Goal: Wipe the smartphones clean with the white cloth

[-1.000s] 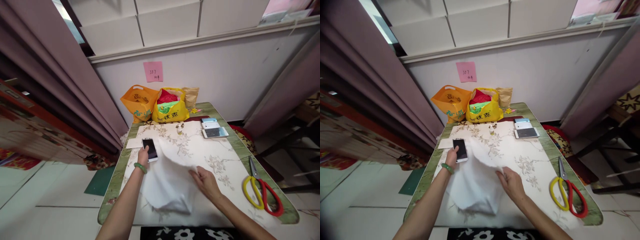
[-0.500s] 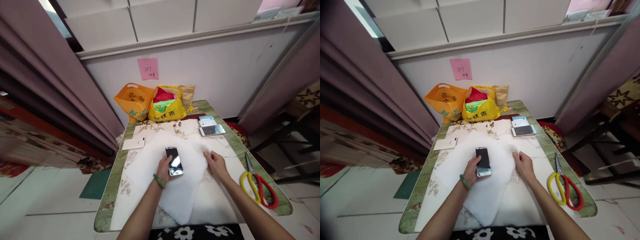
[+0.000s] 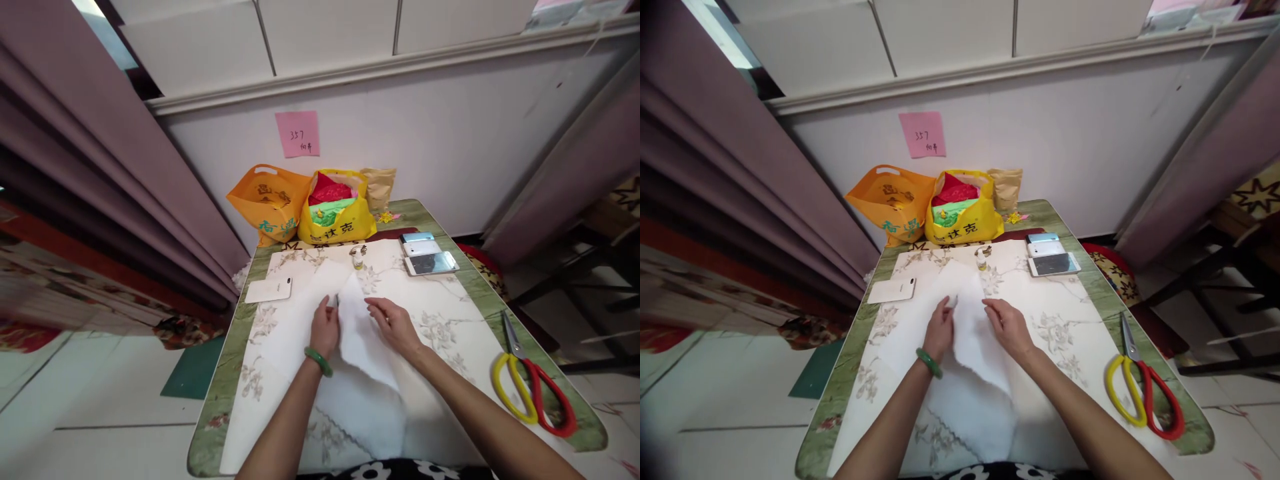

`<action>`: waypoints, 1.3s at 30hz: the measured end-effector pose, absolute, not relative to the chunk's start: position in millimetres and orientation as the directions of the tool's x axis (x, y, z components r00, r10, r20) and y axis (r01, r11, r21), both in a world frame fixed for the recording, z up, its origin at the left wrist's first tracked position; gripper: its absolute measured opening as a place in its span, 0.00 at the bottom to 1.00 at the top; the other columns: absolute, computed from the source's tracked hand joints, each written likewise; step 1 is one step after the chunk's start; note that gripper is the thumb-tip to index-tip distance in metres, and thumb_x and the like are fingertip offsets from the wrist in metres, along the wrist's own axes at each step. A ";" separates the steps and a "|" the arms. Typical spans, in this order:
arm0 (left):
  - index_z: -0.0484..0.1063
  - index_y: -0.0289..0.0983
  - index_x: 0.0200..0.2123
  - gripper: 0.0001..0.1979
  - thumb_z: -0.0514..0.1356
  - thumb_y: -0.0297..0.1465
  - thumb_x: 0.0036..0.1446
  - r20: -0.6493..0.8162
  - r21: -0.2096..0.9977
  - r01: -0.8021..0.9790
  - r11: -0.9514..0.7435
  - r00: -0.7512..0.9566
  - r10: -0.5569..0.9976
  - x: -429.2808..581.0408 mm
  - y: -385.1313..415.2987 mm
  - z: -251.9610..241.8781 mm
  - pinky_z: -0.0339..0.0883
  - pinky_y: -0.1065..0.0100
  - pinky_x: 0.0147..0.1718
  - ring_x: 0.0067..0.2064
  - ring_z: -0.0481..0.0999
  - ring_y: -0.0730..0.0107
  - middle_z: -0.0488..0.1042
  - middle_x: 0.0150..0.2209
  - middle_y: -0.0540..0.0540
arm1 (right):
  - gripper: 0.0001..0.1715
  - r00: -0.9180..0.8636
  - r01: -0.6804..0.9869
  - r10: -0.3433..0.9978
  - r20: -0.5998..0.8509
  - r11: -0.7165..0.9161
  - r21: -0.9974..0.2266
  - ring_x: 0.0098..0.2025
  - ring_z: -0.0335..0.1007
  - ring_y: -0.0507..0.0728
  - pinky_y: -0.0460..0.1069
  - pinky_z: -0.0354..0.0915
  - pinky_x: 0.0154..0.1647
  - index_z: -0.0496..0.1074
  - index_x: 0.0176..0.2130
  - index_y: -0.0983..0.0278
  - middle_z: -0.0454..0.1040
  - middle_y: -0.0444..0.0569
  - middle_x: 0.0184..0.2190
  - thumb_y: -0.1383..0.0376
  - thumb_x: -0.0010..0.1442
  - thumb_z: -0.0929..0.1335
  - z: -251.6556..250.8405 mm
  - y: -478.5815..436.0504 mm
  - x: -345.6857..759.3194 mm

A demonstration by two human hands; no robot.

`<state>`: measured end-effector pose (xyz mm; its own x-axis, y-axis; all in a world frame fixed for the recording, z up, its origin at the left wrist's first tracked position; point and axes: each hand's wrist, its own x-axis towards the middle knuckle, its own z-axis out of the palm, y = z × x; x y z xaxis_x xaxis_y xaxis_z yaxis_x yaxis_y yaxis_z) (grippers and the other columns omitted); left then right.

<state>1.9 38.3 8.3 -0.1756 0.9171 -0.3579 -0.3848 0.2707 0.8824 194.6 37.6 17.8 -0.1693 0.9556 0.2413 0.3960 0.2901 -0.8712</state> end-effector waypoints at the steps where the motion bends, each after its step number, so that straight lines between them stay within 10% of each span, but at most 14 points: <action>1: 0.71 0.41 0.46 0.17 0.63 0.29 0.51 -0.304 0.928 -0.295 0.226 -0.255 0.918 -2.6 34.0 9.9 0.60 0.63 0.53 0.51 0.69 0.59 0.72 0.43 0.44 | 0.17 -0.207 0.484 0.925 0.317 0.379 -0.789 0.42 0.75 0.58 0.53 0.71 0.44 0.73 0.49 0.61 0.77 0.52 0.42 0.60 0.66 0.61 12.6 38.4 193.1; 6: 0.72 0.39 0.43 0.13 0.60 0.27 0.52 0.080 0.962 0.271 0.028 -0.381 0.921 -10.2 -5.2 -1.6 0.51 0.54 0.60 0.55 0.64 0.53 0.70 0.48 0.39 | 0.20 -0.670 0.467 0.636 0.384 0.763 -0.447 0.57 0.65 0.58 0.58 0.60 0.60 0.69 0.56 0.60 0.71 0.52 0.55 0.65 0.66 0.62 -4.5 30.5 177.6; 15: 0.66 0.40 0.52 0.19 0.58 0.31 0.55 0.077 0.980 0.197 0.011 -0.431 0.899 -5.4 -30.6 -15.4 0.45 0.54 0.64 0.61 0.59 0.52 0.65 0.56 0.38 | 0.36 -0.662 0.634 0.717 0.219 0.691 -0.347 0.67 0.51 0.61 0.64 0.46 0.66 0.52 0.67 0.60 0.56 0.53 0.66 0.53 0.65 0.64 -15.3 41.2 168.6; 22: 0.72 0.39 0.42 0.10 0.58 0.32 0.55 0.198 0.859 0.510 -0.041 -0.256 0.946 -1.1 -31.3 -20.6 0.41 0.49 0.62 0.61 0.59 0.48 0.64 0.57 0.36 | 0.19 -0.347 0.609 0.868 0.357 0.497 -0.617 0.57 0.67 0.58 0.56 0.63 0.59 0.72 0.53 0.59 0.72 0.50 0.54 0.66 0.67 0.60 -32.4 34.0 187.7; 28: 0.68 0.37 0.49 0.19 0.60 0.36 0.53 0.158 0.632 0.775 0.004 -0.134 0.978 26.2 -18.7 -18.8 0.41 0.43 0.58 0.60 0.55 0.40 0.60 0.59 0.31 | 0.18 0.204 0.064 0.978 0.041 0.028 -0.998 0.45 0.73 0.59 0.55 0.68 0.49 0.75 0.45 0.63 0.78 0.50 0.43 0.55 0.61 0.66 -34.4 36.5 205.5; 33: 0.70 0.35 0.42 0.14 0.46 0.27 0.61 0.033 0.476 0.854 0.209 -0.255 0.966 45.7 6.9 -19.7 0.49 0.46 0.52 0.51 0.63 0.46 0.67 0.47 0.32 | 0.18 0.295 -0.417 0.926 -0.235 -0.097 -0.904 0.36 0.72 0.54 0.48 0.68 0.42 0.74 0.39 0.62 0.78 0.45 0.35 0.55 0.51 0.73 -38.0 35.2 210.7; 39: 0.63 0.34 0.51 0.27 0.62 0.30 0.46 0.120 0.449 0.891 0.073 -0.141 0.983 28.3 -6.4 -5.7 0.47 0.50 0.57 0.57 0.58 0.47 0.62 0.54 0.35 | 0.18 0.309 -0.265 0.935 -0.173 -0.090 -0.960 0.34 0.71 0.55 0.49 0.67 0.39 0.75 0.38 0.63 0.77 0.45 0.33 0.54 0.52 0.71 -38.8 32.8 217.0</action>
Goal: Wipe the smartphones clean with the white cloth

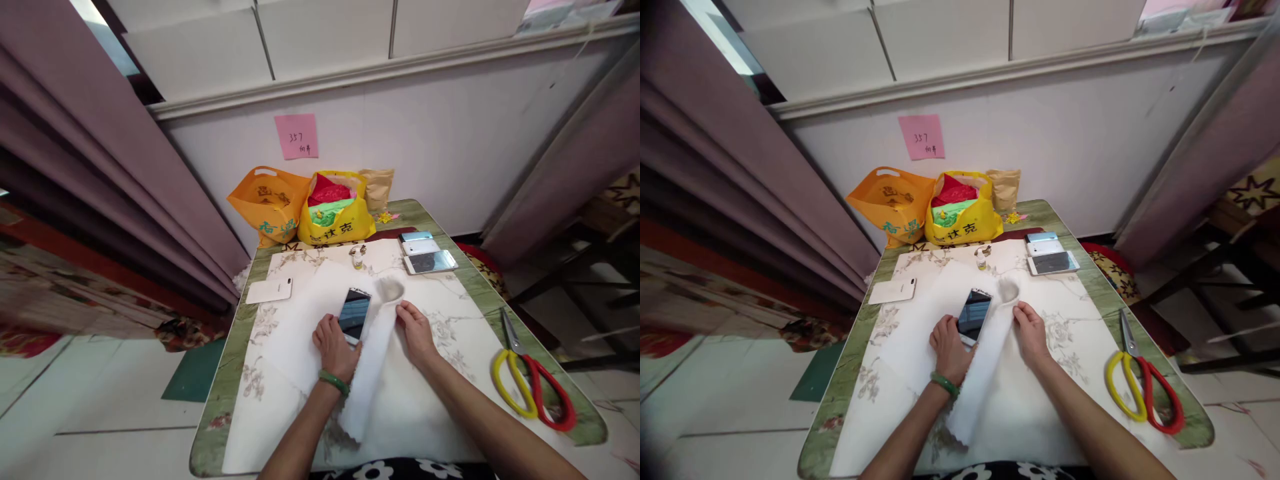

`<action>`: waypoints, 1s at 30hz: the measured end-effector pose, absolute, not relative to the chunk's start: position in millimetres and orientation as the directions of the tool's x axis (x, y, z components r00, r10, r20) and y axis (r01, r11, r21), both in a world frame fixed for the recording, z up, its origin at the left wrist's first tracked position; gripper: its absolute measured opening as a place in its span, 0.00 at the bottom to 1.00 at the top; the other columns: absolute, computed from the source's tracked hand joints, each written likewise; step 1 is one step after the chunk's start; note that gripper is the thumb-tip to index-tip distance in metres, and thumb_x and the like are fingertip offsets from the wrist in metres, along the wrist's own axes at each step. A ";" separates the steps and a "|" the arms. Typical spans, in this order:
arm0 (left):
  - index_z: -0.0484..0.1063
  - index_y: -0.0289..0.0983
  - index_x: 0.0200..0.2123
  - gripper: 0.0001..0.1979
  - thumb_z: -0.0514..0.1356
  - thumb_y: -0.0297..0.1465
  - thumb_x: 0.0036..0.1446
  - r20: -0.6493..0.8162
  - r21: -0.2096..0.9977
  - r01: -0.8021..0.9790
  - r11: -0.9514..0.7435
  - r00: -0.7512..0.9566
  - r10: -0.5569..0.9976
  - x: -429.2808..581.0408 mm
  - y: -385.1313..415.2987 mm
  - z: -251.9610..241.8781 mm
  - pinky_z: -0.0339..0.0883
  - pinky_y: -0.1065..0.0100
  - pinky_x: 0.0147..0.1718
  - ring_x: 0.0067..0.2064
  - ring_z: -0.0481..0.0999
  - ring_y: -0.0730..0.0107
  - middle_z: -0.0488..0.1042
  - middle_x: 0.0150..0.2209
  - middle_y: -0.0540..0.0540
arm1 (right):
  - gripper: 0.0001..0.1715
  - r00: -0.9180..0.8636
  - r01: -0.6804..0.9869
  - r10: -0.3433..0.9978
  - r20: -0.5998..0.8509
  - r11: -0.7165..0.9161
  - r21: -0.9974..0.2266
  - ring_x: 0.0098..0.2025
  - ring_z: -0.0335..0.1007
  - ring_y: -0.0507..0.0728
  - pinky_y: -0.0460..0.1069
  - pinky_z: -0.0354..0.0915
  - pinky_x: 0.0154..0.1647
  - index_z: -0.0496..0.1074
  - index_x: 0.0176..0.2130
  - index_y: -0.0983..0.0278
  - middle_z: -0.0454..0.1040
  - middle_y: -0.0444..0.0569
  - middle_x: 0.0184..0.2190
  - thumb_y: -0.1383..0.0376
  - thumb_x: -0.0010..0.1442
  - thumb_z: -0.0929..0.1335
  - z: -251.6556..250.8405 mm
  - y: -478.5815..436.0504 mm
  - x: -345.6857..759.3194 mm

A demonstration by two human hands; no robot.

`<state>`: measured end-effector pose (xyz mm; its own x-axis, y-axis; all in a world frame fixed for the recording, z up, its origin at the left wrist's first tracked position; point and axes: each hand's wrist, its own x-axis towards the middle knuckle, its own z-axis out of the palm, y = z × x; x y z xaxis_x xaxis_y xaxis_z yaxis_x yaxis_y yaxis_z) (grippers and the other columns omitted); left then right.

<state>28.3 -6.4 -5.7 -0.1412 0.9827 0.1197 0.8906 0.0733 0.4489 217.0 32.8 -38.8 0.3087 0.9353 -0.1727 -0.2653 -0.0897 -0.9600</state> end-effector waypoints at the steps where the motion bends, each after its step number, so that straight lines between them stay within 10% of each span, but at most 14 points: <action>1: 0.61 0.33 0.53 0.31 0.63 0.31 0.43 0.126 0.453 0.890 0.049 -0.118 0.985 22.7 -11.3 -4.1 0.46 0.51 0.58 0.58 0.57 0.49 0.61 0.55 0.36 | 0.19 0.313 -0.179 0.941 -0.127 -0.073 -0.981 0.36 0.71 0.56 0.50 0.67 0.39 0.75 0.40 0.63 0.77 0.46 0.34 0.53 0.53 0.70 -36.6 32.5 217.1; 6: 0.56 0.36 0.59 0.36 0.62 0.36 0.47 0.138 0.441 0.898 0.012 -0.082 0.987 4.5 -25.9 -7.2 0.46 0.52 0.58 0.59 0.58 0.51 0.61 0.56 0.38 | 0.18 0.031 0.358 0.975 0.220 0.195 -0.913 0.39 0.71 0.56 0.48 0.67 0.37 0.75 0.47 0.59 0.74 0.50 0.46 0.57 0.61 0.64 -8.4 34.9 205.6; 12: 0.60 0.35 0.52 0.33 0.64 0.42 0.44 0.193 0.452 0.890 0.049 -0.152 0.969 1.2 -25.5 -14.6 0.50 0.50 0.57 0.57 0.60 0.50 0.62 0.54 0.38 | 0.16 -0.155 0.659 0.958 0.242 0.283 -0.696 0.32 0.71 0.52 0.47 0.65 0.36 0.74 0.48 0.57 0.74 0.47 0.41 0.57 0.63 0.65 16.7 62.6 178.4; 25: 0.64 0.36 0.51 0.28 0.65 0.34 0.46 0.285 0.468 0.883 -0.030 -0.119 0.951 -9.6 -22.9 -30.2 0.54 0.51 0.55 0.55 0.64 0.51 0.67 0.52 0.38 | 0.07 -0.568 0.688 0.818 0.093 0.533 -0.493 0.38 0.70 0.55 0.47 0.58 0.38 0.73 0.39 0.57 0.74 0.45 0.36 0.59 0.61 0.68 5.9 35.4 133.6; 30: 0.62 0.36 0.50 0.30 0.66 0.38 0.45 0.276 0.483 0.875 -0.044 -0.105 0.955 -7.7 -24.2 -23.4 0.54 0.49 0.55 0.55 0.64 0.50 0.66 0.52 0.38 | 0.06 -0.312 0.774 0.946 0.083 0.304 -0.556 0.35 0.70 0.53 0.46 0.55 0.31 0.72 0.37 0.56 0.74 0.42 0.35 0.58 0.60 0.68 -3.1 66.0 152.0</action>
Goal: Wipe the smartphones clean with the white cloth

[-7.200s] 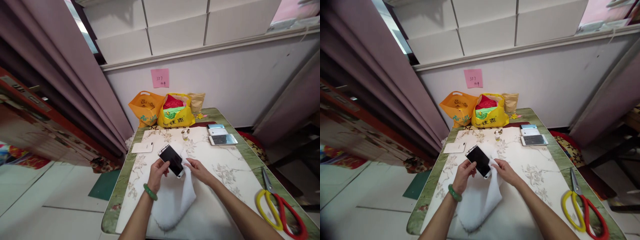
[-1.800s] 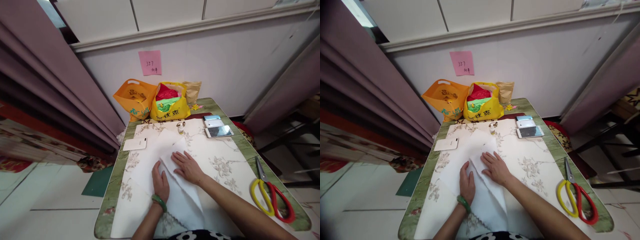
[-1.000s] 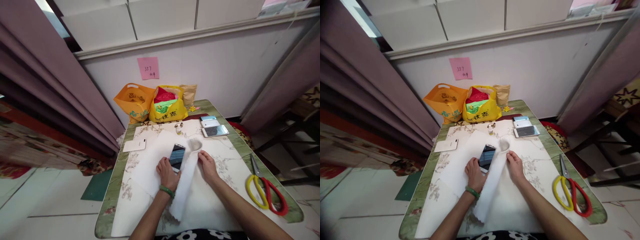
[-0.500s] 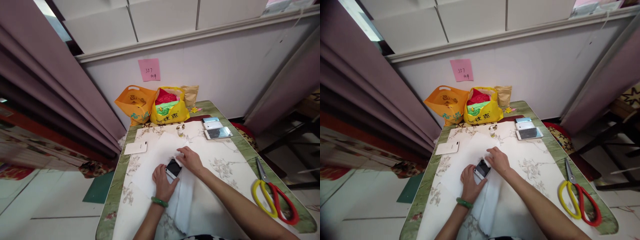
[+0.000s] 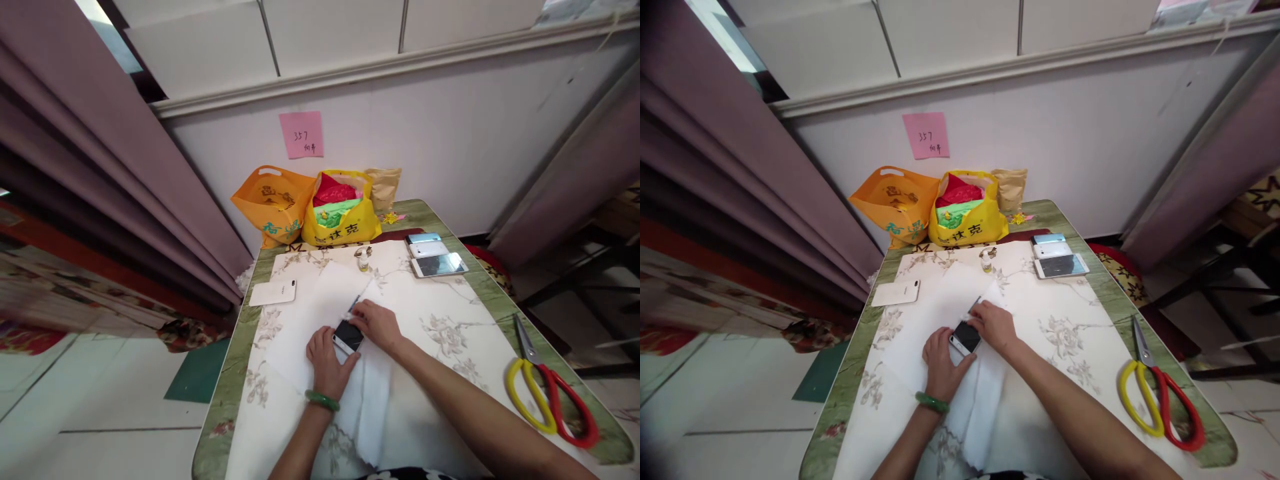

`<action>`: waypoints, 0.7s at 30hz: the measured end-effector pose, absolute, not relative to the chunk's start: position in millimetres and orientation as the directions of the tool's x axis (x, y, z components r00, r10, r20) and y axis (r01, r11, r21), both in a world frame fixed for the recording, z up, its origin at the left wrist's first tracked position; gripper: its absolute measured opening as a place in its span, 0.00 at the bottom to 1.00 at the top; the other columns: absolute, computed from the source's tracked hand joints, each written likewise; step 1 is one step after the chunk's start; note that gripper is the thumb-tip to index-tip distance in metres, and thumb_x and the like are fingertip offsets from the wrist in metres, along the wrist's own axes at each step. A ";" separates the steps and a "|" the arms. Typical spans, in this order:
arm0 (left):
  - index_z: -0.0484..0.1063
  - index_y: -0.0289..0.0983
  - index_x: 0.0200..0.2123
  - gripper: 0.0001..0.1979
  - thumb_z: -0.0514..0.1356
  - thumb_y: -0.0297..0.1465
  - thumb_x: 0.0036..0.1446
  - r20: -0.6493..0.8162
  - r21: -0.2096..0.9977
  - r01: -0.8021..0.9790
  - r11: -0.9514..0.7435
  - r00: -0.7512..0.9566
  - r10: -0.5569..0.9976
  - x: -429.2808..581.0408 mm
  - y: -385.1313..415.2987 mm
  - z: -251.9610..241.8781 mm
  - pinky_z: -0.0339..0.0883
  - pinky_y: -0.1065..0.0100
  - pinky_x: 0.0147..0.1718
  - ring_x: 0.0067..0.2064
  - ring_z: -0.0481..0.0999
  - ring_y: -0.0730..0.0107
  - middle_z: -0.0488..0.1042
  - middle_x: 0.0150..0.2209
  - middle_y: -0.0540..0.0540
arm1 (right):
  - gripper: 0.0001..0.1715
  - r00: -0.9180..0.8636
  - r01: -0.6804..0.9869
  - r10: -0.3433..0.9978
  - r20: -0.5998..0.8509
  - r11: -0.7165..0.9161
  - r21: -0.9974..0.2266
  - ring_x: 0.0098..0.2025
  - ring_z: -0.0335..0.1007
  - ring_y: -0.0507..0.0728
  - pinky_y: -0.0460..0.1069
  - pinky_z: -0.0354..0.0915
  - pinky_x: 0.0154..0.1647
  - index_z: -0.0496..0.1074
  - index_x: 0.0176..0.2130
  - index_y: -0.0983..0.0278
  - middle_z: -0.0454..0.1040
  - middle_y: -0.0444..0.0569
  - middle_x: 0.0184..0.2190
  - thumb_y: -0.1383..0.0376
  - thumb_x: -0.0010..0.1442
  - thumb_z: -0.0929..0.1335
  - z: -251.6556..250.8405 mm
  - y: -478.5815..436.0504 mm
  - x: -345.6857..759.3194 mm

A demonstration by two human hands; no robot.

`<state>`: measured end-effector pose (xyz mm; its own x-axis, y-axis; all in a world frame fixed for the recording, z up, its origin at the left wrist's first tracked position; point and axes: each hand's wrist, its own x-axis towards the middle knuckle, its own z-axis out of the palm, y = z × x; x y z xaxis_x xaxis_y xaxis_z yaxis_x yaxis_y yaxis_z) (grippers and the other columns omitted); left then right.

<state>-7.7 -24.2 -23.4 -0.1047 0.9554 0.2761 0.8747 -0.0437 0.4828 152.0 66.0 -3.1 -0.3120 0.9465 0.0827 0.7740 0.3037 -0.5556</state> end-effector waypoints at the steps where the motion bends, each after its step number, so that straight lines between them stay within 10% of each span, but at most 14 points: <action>1: 0.62 0.36 0.50 0.30 0.66 0.38 0.44 0.278 0.487 0.872 -0.045 -0.106 0.955 -7.4 -24.3 -22.4 0.54 0.49 0.55 0.55 0.64 0.50 0.66 0.52 0.38 | 0.07 -0.217 0.780 0.972 0.084 0.225 -0.584 0.34 0.70 0.53 0.46 0.55 0.30 0.71 0.37 0.57 0.74 0.42 0.34 0.58 0.59 0.69 -5.7 72.4 156.1; 15: 0.58 0.37 0.46 0.29 0.65 0.35 0.41 0.288 0.570 0.820 -0.056 -0.135 0.948 -8.4 -28.3 -20.6 0.53 0.49 0.56 0.57 0.63 0.50 0.62 0.53 0.37 | 0.22 0.309 0.459 0.934 0.180 0.019 -0.888 0.25 0.65 0.53 0.47 0.61 0.29 0.71 0.33 0.63 0.72 0.44 0.25 0.47 0.59 0.64 -2.9 91.9 186.5; 21: 0.62 0.37 0.44 0.28 0.66 0.40 0.41 0.279 0.502 0.865 -0.015 -0.145 0.949 -5.9 -20.8 -30.4 0.54 0.47 0.54 0.56 0.64 0.48 0.65 0.53 0.37 | 0.16 -0.258 0.402 0.934 0.246 0.336 -0.852 0.28 0.66 0.52 0.46 0.64 0.33 0.73 0.35 0.61 0.73 0.45 0.29 0.52 0.62 0.65 6.6 56.7 157.7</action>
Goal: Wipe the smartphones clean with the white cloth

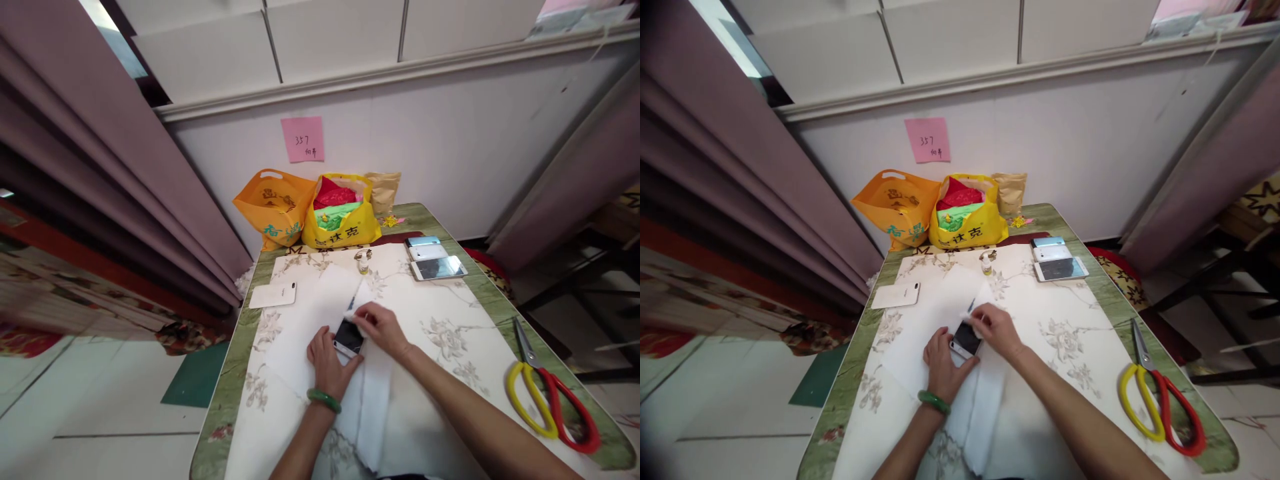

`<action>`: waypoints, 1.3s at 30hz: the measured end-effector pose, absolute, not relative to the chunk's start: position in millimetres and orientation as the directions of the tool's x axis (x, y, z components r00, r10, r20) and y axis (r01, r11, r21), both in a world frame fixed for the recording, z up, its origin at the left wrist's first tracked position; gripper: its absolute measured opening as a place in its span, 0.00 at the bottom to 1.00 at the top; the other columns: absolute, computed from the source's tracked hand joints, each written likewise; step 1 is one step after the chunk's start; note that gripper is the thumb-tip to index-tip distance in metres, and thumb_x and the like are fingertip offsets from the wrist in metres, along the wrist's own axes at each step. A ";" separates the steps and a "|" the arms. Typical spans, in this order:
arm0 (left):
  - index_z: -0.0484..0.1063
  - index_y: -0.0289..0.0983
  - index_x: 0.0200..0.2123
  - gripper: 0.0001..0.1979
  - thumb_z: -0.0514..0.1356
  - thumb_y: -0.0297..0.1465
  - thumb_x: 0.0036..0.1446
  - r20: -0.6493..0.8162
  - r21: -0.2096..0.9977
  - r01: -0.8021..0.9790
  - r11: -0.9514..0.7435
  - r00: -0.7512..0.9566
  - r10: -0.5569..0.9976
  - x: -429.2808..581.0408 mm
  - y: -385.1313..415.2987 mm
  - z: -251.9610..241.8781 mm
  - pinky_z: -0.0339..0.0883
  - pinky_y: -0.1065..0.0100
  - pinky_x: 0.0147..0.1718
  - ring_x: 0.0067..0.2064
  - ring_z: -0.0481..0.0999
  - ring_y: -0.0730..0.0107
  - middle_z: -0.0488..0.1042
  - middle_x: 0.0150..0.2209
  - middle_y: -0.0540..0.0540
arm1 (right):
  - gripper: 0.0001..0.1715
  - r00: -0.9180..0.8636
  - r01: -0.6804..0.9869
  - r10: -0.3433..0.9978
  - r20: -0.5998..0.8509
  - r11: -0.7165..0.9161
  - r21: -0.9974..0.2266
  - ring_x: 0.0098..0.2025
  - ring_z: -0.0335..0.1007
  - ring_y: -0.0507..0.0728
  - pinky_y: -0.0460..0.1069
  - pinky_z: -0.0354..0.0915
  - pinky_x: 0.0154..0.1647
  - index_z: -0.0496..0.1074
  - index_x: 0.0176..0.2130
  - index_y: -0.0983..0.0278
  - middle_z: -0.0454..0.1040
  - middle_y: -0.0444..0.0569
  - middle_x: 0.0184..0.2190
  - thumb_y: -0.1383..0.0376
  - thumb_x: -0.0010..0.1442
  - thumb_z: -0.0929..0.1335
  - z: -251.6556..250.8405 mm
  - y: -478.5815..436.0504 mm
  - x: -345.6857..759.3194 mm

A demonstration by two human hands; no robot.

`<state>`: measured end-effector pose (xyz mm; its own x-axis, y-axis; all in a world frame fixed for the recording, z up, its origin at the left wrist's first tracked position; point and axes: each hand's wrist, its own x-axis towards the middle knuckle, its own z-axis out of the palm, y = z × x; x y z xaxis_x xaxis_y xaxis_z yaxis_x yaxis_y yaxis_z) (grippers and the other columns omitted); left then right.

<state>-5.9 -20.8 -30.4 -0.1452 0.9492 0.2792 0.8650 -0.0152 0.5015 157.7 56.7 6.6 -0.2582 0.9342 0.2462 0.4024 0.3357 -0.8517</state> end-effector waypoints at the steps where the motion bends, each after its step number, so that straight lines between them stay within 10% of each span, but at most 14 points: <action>1: 0.63 0.36 0.45 0.28 0.66 0.39 0.41 0.283 0.490 0.872 -0.014 -0.144 0.948 -6.2 -20.4 -31.5 0.54 0.47 0.54 0.56 0.65 0.48 0.65 0.53 0.37 | 0.13 -0.394 0.410 0.887 0.241 0.405 -0.817 0.31 0.68 0.53 0.46 0.64 0.35 0.73 0.36 0.60 0.74 0.46 0.31 0.55 0.63 0.64 5.1 50.2 151.2; 8: 0.63 0.36 0.46 0.25 0.64 0.35 0.44 0.289 0.461 0.887 -0.007 -0.143 0.946 -5.4 -22.3 -31.1 0.54 0.49 0.55 0.57 0.65 0.49 0.65 0.54 0.35 | 0.08 -0.645 0.504 0.746 0.166 0.578 -0.642 0.39 0.70 0.52 0.45 0.63 0.40 0.71 0.42 0.61 0.72 0.46 0.39 0.67 0.61 0.66 -3.3 40.8 140.9; 18: 0.62 0.37 0.45 0.29 0.67 0.40 0.41 0.249 0.496 0.868 -0.004 -0.138 0.959 -4.3 -22.2 -25.4 0.51 0.46 0.56 0.57 0.63 0.48 0.65 0.54 0.36 | 0.08 -0.189 0.900 0.971 0.147 0.231 -0.369 0.38 0.68 0.55 0.47 0.57 0.35 0.70 0.38 0.60 0.72 0.47 0.37 0.59 0.65 0.64 -4.3 83.7 136.0; 26: 0.64 0.36 0.46 0.29 0.67 0.41 0.43 0.246 0.520 0.854 -0.023 -0.124 0.961 -7.2 -23.6 -26.7 0.51 0.46 0.56 0.57 0.64 0.47 0.65 0.55 0.36 | 0.13 0.018 0.872 0.974 0.225 0.095 -0.480 0.38 0.67 0.56 0.48 0.57 0.36 0.69 0.38 0.62 0.72 0.49 0.36 0.58 0.68 0.60 -5.4 82.9 170.1; 33: 0.64 0.37 0.46 0.27 0.65 0.43 0.45 0.280 0.489 0.872 -0.031 -0.123 0.952 -6.3 -22.3 -30.2 0.53 0.47 0.55 0.56 0.65 0.49 0.66 0.54 0.36 | 0.09 -0.649 0.599 0.745 0.155 0.626 -0.499 0.38 0.69 0.54 0.47 0.59 0.40 0.72 0.37 0.59 0.74 0.45 0.34 0.58 0.64 0.66 0.2 47.9 147.5; 39: 0.63 0.36 0.47 0.29 0.66 0.42 0.43 0.302 0.459 0.887 -0.053 -0.099 0.948 -7.7 -22.3 -33.0 0.53 0.48 0.55 0.57 0.64 0.49 0.66 0.54 0.35 | 0.09 -0.313 0.859 0.945 0.091 0.323 -0.396 0.39 0.70 0.55 0.47 0.59 0.37 0.70 0.39 0.60 0.73 0.48 0.38 0.59 0.66 0.64 -0.1 76.4 131.1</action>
